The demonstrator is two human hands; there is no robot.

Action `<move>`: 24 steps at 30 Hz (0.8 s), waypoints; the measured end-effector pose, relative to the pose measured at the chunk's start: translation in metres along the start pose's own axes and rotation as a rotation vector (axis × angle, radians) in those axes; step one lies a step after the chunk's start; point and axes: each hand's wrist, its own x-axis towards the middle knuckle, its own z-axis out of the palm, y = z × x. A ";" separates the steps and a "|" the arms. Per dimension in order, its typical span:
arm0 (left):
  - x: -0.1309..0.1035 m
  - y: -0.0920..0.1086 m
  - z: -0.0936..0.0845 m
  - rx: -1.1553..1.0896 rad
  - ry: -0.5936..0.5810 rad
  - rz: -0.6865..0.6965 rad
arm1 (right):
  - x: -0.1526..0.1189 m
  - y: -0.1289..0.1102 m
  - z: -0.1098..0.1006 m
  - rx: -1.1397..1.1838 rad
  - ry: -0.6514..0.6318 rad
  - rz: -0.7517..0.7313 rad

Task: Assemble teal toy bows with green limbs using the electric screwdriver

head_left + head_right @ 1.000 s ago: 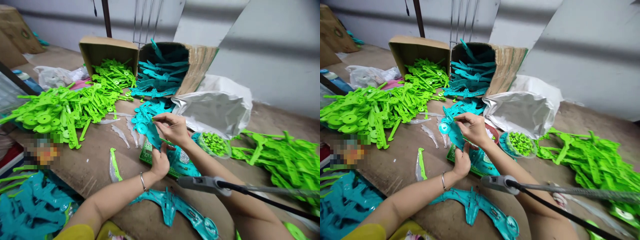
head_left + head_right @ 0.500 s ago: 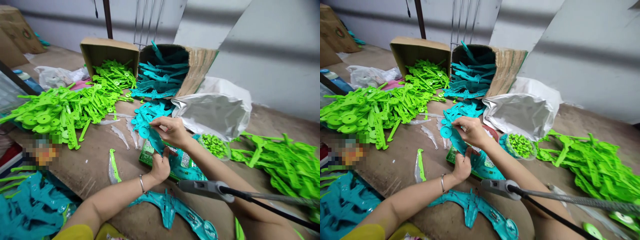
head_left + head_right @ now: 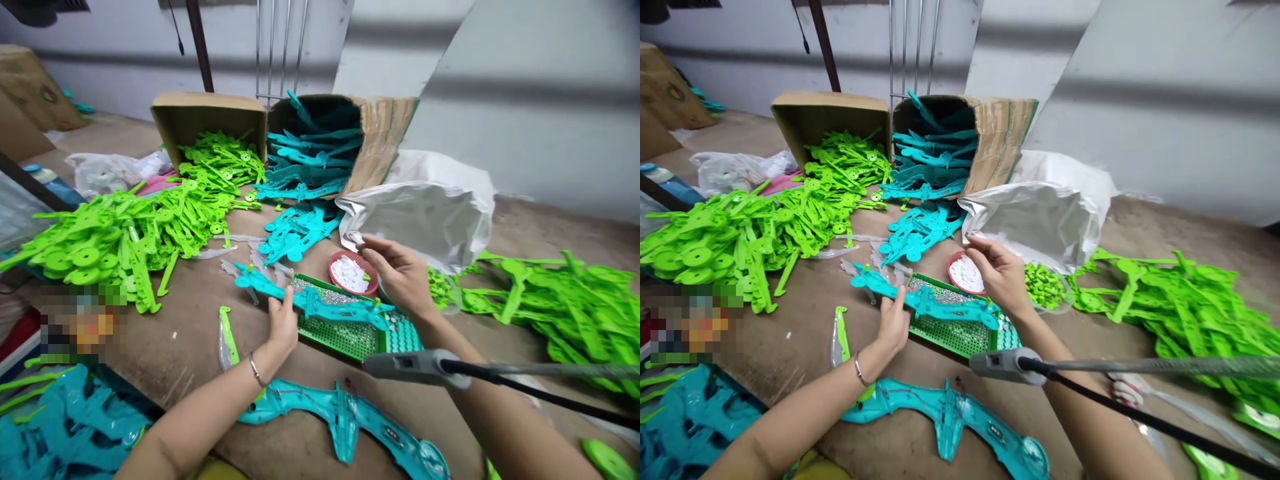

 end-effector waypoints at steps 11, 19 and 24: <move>0.025 0.118 -0.036 0.837 -0.716 -0.193 | -0.049 0.034 -0.099 -0.238 0.071 0.181; 0.128 0.069 0.095 1.523 -0.467 0.457 | -0.036 0.059 -0.134 -0.522 0.180 0.251; 0.149 0.050 0.107 1.665 -0.507 0.431 | -0.016 0.065 -0.140 -1.005 -0.009 0.352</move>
